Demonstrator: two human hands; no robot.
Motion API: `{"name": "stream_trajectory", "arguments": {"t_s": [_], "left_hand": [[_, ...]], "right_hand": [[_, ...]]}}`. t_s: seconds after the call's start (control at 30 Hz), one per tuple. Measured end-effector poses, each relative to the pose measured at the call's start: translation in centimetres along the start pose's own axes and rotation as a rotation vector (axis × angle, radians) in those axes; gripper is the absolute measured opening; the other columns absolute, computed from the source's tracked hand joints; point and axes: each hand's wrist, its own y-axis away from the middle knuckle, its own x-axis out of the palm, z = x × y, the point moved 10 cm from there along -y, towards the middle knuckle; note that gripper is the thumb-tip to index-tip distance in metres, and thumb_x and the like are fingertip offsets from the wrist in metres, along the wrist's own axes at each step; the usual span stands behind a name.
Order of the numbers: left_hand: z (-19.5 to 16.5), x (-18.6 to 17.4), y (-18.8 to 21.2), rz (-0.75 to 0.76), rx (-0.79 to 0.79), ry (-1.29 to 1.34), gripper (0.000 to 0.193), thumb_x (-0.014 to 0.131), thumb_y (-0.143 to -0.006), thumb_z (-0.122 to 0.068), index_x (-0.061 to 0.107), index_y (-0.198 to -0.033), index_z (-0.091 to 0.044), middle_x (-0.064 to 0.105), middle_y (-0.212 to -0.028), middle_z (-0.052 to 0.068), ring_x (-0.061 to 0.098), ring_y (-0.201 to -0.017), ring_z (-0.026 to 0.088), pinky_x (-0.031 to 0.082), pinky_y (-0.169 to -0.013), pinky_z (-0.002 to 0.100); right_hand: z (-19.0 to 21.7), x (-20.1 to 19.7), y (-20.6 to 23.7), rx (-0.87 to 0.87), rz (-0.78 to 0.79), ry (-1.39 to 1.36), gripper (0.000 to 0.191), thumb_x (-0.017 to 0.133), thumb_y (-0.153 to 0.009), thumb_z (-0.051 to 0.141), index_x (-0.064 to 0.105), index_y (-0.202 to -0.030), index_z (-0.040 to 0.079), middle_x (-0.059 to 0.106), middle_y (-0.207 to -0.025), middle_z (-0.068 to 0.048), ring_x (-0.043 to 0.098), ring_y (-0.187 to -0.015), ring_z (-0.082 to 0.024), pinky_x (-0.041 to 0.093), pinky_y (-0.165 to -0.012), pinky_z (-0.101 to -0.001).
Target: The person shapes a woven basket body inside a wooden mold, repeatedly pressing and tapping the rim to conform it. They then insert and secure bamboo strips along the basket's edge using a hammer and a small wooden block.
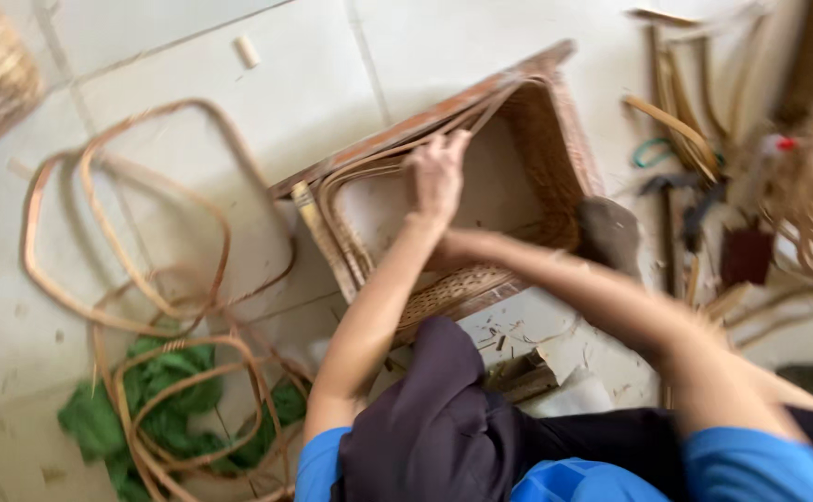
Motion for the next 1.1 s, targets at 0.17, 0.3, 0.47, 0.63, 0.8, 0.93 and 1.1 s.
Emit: {"name": "stream_trajectory", "arguments": {"t_s": [0.17, 0.3, 0.47, 0.63, 0.8, 0.93, 1.1], "left_hand": [[0.9, -0.7, 0.4, -0.005, -0.019, 0.077, 0.021, 0.065, -0.097, -0.005, 0.078, -0.11, -0.015, 0.074, -0.085, 0.012, 0.065, -0.059, 0.017, 0.052, -0.045, 0.028], [0.3, -1.0, 0.4, -0.047, 0.026, 0.1, 0.017, 0.066, -0.098, -0.005, 0.078, -0.109, -0.008, 0.074, -0.088, 0.012, 0.065, -0.061, 0.015, 0.052, -0.045, 0.025], [0.7, -0.3, 0.5, 0.037, -0.041, 0.116, 0.013, 0.067, -0.099, -0.006, 0.078, -0.107, -0.008, 0.073, -0.081, 0.012, 0.064, -0.056, 0.014, 0.049, -0.041, 0.025], [0.5, -0.5, 0.7, 0.021, -0.05, 0.079, 0.016, 0.069, -0.095, -0.005, 0.08, -0.106, -0.009, 0.073, -0.084, 0.012, 0.06, -0.054, 0.012, 0.046, -0.041, 0.023], [0.7, -0.7, 0.7, -0.005, -0.079, 0.086, 0.018, 0.072, -0.089, -0.001, 0.081, -0.102, -0.009, 0.074, -0.082, 0.012, 0.058, -0.048, 0.012, 0.043, -0.036, 0.024], [0.6, -1.4, 1.0, -0.005, -0.044, 0.179, 0.009, 0.077, -0.09, -0.005, 0.079, -0.098, -0.006, 0.075, -0.084, 0.009, 0.061, -0.055, 0.013, 0.045, -0.041, 0.024], [-0.4, -2.1, 2.5, 0.138, -0.001, 0.254, 0.011, 0.081, -0.087, -0.005, 0.08, -0.098, -0.004, 0.075, -0.083, 0.01, 0.064, -0.056, 0.014, 0.046, -0.041, 0.026]], "right_hand": [[-1.6, -16.9, 14.1, -0.001, -0.5, 0.709, 0.024, 0.078, -0.081, 0.017, 0.075, -0.104, 0.01, 0.073, -0.11, -0.01, 0.068, -0.102, -0.026, 0.059, -0.086, -0.0394], [-8.0, -20.1, 20.4, 0.624, -0.584, 0.477, 0.044, 0.081, -0.085, 0.025, 0.055, -0.112, 0.002, 0.067, -0.103, -0.017, 0.067, -0.093, -0.03, 0.058, -0.083, -0.0429], [-8.4, -18.0, 19.6, 0.788, -0.72, 0.576, 0.039, 0.065, -0.087, 0.002, 0.049, -0.122, 0.002, 0.068, -0.106, -0.019, 0.069, -0.086, -0.034, 0.059, -0.074, -0.0454], [-8.6, -18.7, 18.7, 0.817, -0.883, 0.592, 0.036, 0.055, -0.089, -0.01, 0.048, -0.122, 0.001, 0.067, -0.11, -0.02, 0.071, -0.084, -0.034, 0.058, -0.069, -0.0462], [-9.5, -18.1, 17.9, 0.83, -0.899, 0.673, 0.026, 0.051, -0.094, -0.011, 0.047, -0.118, 0.0, 0.065, -0.105, -0.019, 0.071, -0.077, -0.028, 0.059, -0.057, -0.0365], [-8.1, -17.7, 17.4, 0.773, -0.983, 0.905, 0.012, 0.053, -0.1, 0.0, 0.05, -0.112, 0.0, 0.063, -0.092, -0.016, 0.07, -0.071, -0.024, 0.059, -0.048, -0.0316], [-6.5, -17.3, 17.0, 0.751, -0.984, 1.012, 0.003, 0.053, -0.103, 0.004, 0.052, -0.105, 0.002, 0.062, -0.09, -0.016, 0.07, -0.07, -0.022, 0.06, -0.047, -0.0307]]}}
